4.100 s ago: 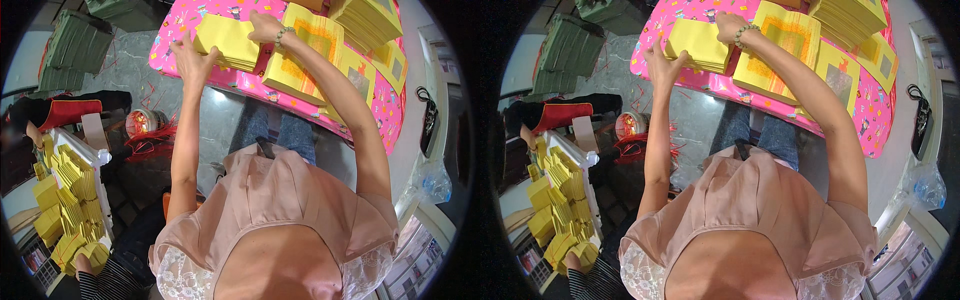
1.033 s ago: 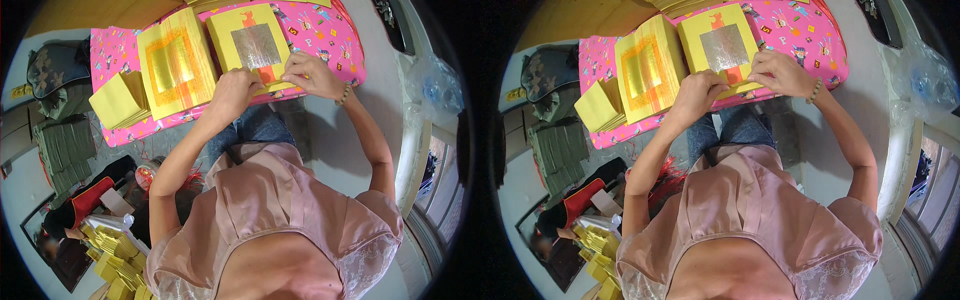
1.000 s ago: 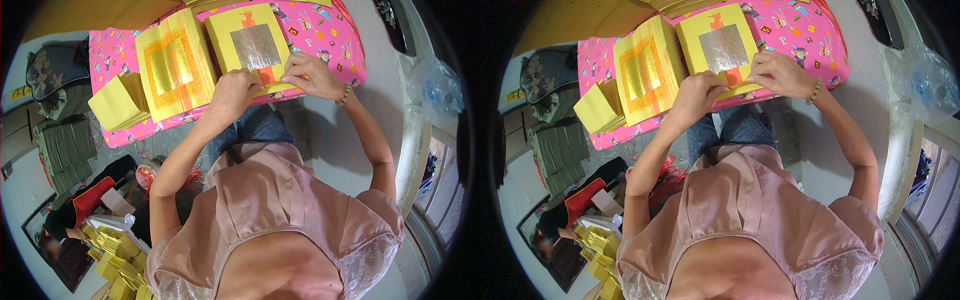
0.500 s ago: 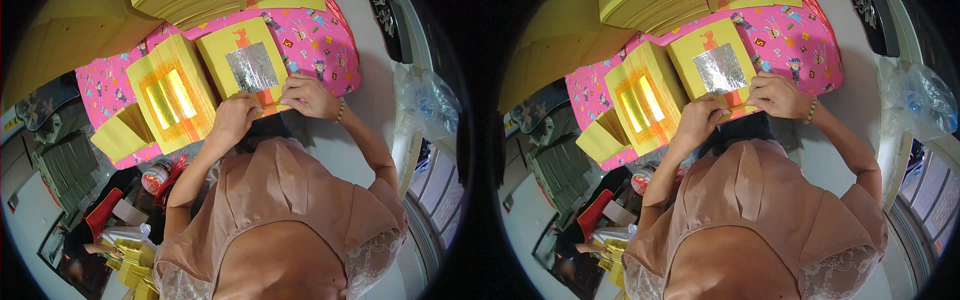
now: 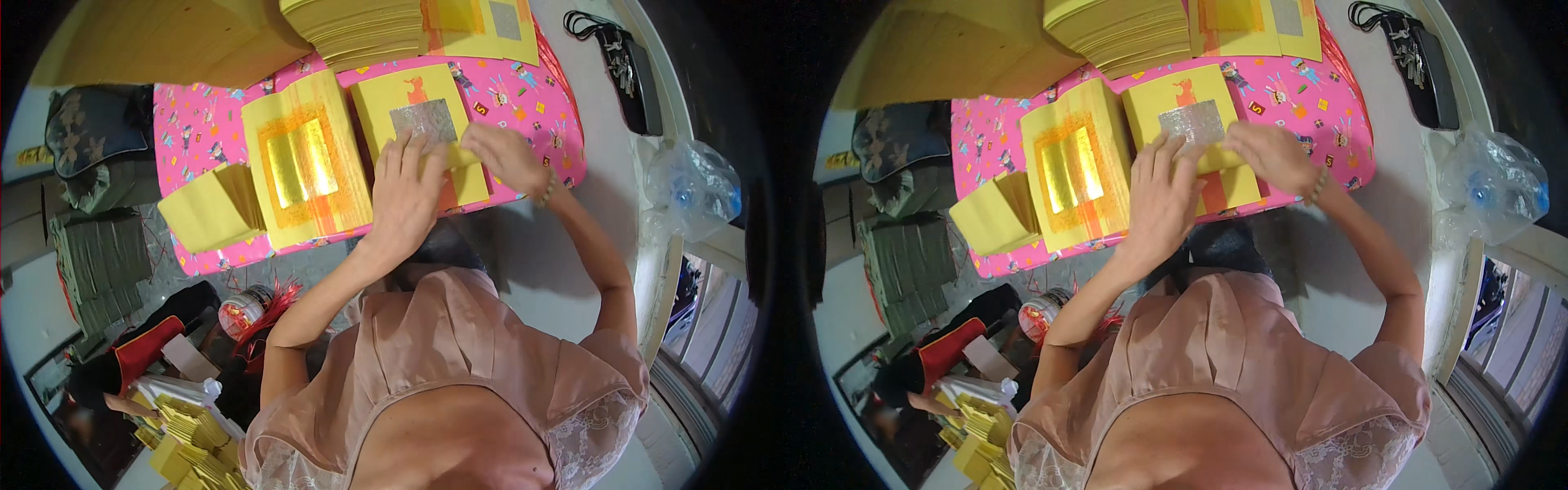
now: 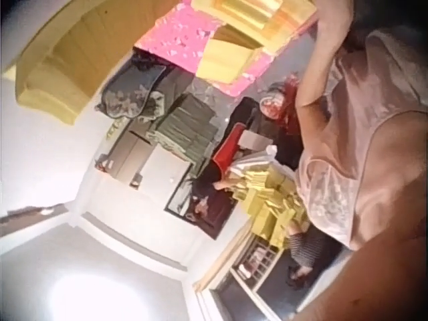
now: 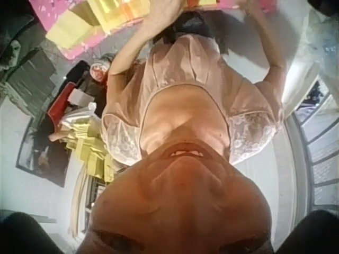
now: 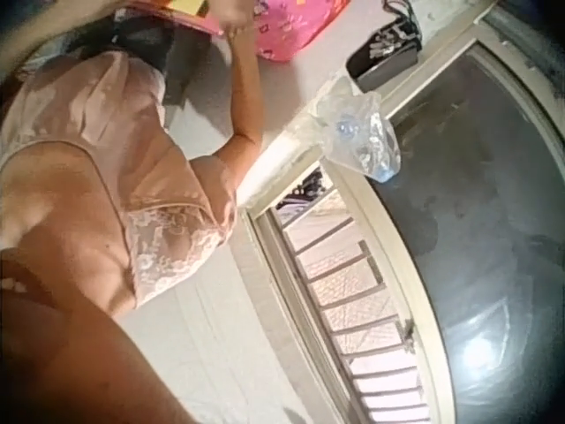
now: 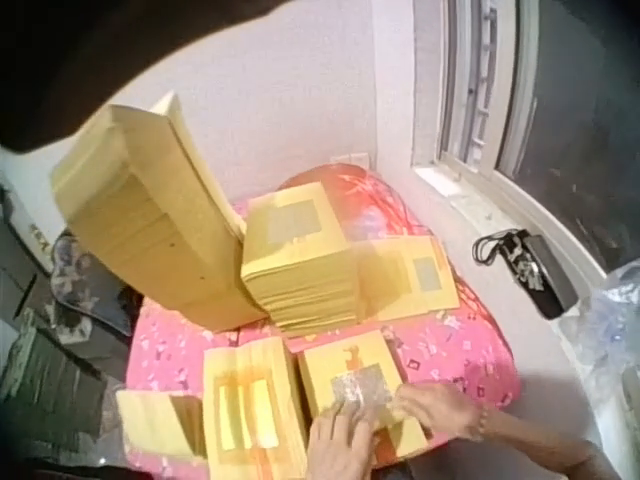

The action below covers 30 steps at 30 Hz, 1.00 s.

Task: Organizing and stacking yellow paper sheets with foil patterns on a work table.

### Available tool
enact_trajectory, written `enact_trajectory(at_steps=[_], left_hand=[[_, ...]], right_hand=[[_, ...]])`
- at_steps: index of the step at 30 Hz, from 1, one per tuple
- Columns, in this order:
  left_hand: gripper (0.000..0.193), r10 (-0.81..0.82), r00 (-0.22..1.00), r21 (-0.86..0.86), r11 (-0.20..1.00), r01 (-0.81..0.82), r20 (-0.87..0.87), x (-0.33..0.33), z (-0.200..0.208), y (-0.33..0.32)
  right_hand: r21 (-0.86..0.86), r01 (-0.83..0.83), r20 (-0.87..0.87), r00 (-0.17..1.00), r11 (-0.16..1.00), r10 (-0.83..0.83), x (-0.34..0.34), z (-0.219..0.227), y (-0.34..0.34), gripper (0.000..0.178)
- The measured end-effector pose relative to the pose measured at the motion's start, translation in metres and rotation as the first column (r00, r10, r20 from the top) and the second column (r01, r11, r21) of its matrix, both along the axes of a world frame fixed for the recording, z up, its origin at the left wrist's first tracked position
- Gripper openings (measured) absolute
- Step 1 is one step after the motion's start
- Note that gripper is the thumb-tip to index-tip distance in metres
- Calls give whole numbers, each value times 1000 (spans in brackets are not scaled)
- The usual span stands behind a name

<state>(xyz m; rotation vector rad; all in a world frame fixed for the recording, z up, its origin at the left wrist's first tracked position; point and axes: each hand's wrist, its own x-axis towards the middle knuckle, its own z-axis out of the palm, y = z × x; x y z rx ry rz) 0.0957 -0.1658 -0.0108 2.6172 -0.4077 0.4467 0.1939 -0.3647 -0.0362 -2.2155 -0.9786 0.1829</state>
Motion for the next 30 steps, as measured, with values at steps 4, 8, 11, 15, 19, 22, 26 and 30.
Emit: enact_trajectory(at_steps=[4, 8, 11, 15, 19, 22, 26, 30], left_hand=[[66, -48, 999, -20, 999, 48, 2, -20, -10, -10], [71, 8, 997, -141, 990, -20, -79, -10, -27, -20], [71, 135, 990, -65, 988, -137, -44, 7, -40, -20], [67, 254, 964, -13, 967, -256, -74, 20, -52, -18], [67, 295, 942, 14, 955, -296, -159, 22, -61, -21], [67, 291, 943, 37, 957, -288, -160, 24, -65, -18], [67, 273, 949, 28, 962, -272, -158, 31, -70, -17], [65, 256, 953, 11, 966, -258, -164, 32, -70, -15]], right_hand=[[-60, 69, 71, 995, 996, -65, 40, 7, 20, 24], [-164, 100, 124, 989, 981, -80, 85, -11, 39, 28], [-146, 112, 145, 985, 983, -91, 106, -21, 47, 29], [-194, 88, 137, 989, 977, -62, 117, -29, 58, 29], [-155, 107, 197, 978, 982, -75, 116, -33, 63, 25], [-237, 144, 345, 937, 961, -55, 112, -22, 68, 24], [-166, 138, 466, 884, 976, -46, 113, -22, 82, 24], [-209, 21, 261, 965, 978, 35, 110, -28, 97, 28]])
